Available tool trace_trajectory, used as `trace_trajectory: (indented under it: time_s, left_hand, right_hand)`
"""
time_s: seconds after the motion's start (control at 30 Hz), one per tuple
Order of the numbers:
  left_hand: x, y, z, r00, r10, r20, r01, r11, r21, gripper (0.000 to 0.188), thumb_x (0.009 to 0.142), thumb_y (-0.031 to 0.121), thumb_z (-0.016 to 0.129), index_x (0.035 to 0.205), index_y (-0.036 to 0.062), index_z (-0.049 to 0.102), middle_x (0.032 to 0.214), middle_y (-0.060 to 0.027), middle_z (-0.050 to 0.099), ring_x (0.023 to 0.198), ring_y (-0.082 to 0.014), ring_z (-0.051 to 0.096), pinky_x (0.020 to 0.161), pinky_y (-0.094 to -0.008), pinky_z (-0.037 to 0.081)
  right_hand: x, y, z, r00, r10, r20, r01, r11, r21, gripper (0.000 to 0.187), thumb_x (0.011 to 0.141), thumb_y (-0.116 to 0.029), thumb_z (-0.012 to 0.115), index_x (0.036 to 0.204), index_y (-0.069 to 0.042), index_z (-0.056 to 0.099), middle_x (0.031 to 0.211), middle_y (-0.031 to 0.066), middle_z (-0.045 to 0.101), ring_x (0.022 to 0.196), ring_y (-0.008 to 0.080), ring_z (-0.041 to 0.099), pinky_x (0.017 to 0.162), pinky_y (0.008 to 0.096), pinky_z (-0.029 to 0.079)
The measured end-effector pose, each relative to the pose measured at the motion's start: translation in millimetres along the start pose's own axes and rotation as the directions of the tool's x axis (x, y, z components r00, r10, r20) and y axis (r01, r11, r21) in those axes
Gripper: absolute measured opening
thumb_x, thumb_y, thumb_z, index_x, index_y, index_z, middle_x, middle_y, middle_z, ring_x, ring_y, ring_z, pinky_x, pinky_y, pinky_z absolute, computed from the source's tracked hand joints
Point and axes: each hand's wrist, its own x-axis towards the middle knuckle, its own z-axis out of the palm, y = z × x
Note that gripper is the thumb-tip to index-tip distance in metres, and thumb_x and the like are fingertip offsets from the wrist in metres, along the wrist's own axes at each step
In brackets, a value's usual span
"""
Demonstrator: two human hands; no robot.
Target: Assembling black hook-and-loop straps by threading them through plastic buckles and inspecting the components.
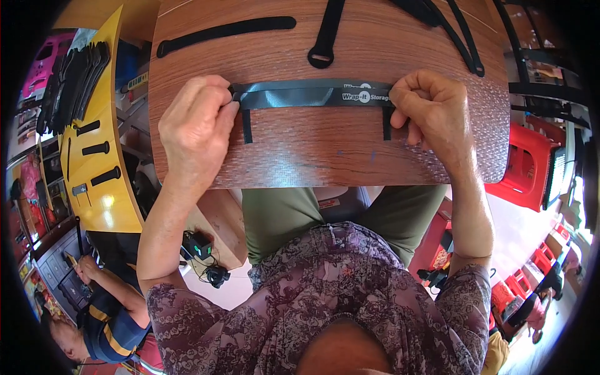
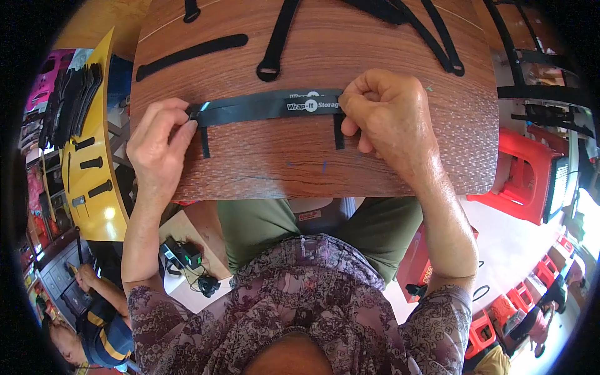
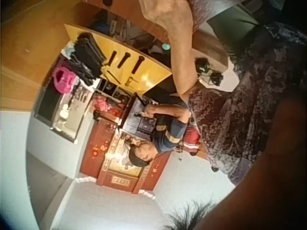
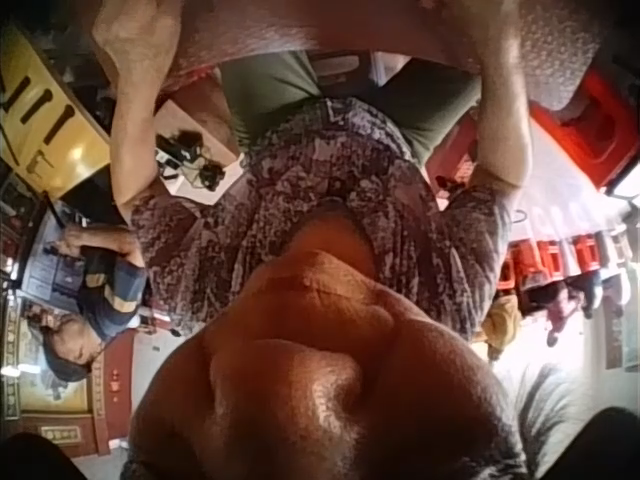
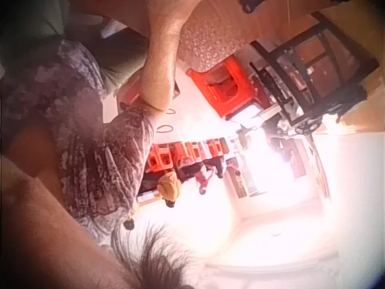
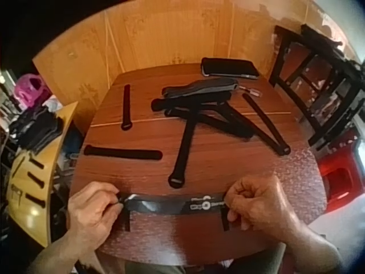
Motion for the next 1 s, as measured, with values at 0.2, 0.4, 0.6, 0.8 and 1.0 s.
trace_trajectory:
  time_s: [0.2, 0.4, 0.6, 0.8, 1.0]
  left_hand:
    - [2, 5, 1, 0.994, 0.102, -0.027, -0.097, 0.985, 0.144, 0.018, 0.061, -0.009, 0.068, 0.072, -0.0006, 0.057, 0.082, -0.0089, 0.059, 0.074, -0.0232, 0.058, 0.063, -0.0312, 0.048]
    - [0, -9, 3, 0.998, 0.059, 0.020, -0.059, 0.998, -0.007, 0.022, 0.063, -0.010, 0.069, 0.078, 0.0008, 0.058, 0.079, -0.0063, 0.057, 0.072, -0.0194, 0.057, 0.062, -0.0286, 0.047]
    - [-4, -10, 1, 0.894, -0.410, 0.180, 0.448, 0.817, -0.364, 0.021, 0.071, -0.010, 0.068, 0.084, 0.0023, 0.056, 0.078, 0.0004, 0.058, 0.067, -0.0064, 0.052, 0.062, -0.0198, 0.046]
    - [-2, -18, -1, 0.895, -0.408, 0.180, 0.446, 0.797, -0.407, 0.020, 0.073, -0.012, 0.064, 0.085, 0.0017, 0.056, 0.077, 0.0002, 0.059, 0.070, -0.0060, 0.054, 0.066, -0.0194, 0.047]
    - [-4, -25, -1, 0.912, -0.374, 0.168, 0.409, 0.809, -0.423, 0.015, 0.079, -0.011, 0.057, 0.088, 0.0020, 0.059, 0.081, -0.0001, 0.061, 0.074, -0.0068, 0.056, 0.071, -0.0204, 0.047]
  right_hand:
    - [1, 3, 0, 1.000, -0.008, -0.002, 0.008, 1.000, 0.005, 0.011, 0.081, -0.009, 0.058, 0.078, 0.001, 0.061, 0.058, 0.0055, 0.060, 0.042, 0.0055, 0.050, 0.037, 0.0196, 0.039]
    - [0, 1, 1, 1.000, -0.001, -0.002, 0.001, 1.000, -0.007, 0.012, 0.082, -0.009, 0.058, 0.078, 0.001, 0.062, 0.058, 0.0049, 0.060, 0.043, 0.0053, 0.050, 0.037, 0.0194, 0.038]
    - [-1, 2, 1, 1.000, -0.008, -0.008, 0.008, 1.000, -0.011, 0.012, 0.082, -0.010, 0.058, 0.080, 0.001, 0.062, 0.059, 0.0043, 0.060, 0.043, 0.0046, 0.049, 0.037, 0.0188, 0.038]
    - [1, 7, 3, 1.000, -0.015, -0.014, 0.015, 1.000, -0.001, 0.011, 0.082, -0.010, 0.059, 0.081, 0.000, 0.062, 0.058, 0.0041, 0.060, 0.039, 0.0040, 0.047, 0.033, 0.0174, 0.033]
    - [3, 9, 3, 1.000, -0.014, -0.024, 0.014, 1.000, -0.004, 0.012, 0.083, -0.011, 0.059, 0.081, 0.000, 0.062, 0.057, 0.0040, 0.060, 0.036, 0.0036, 0.045, 0.030, 0.0164, 0.030]
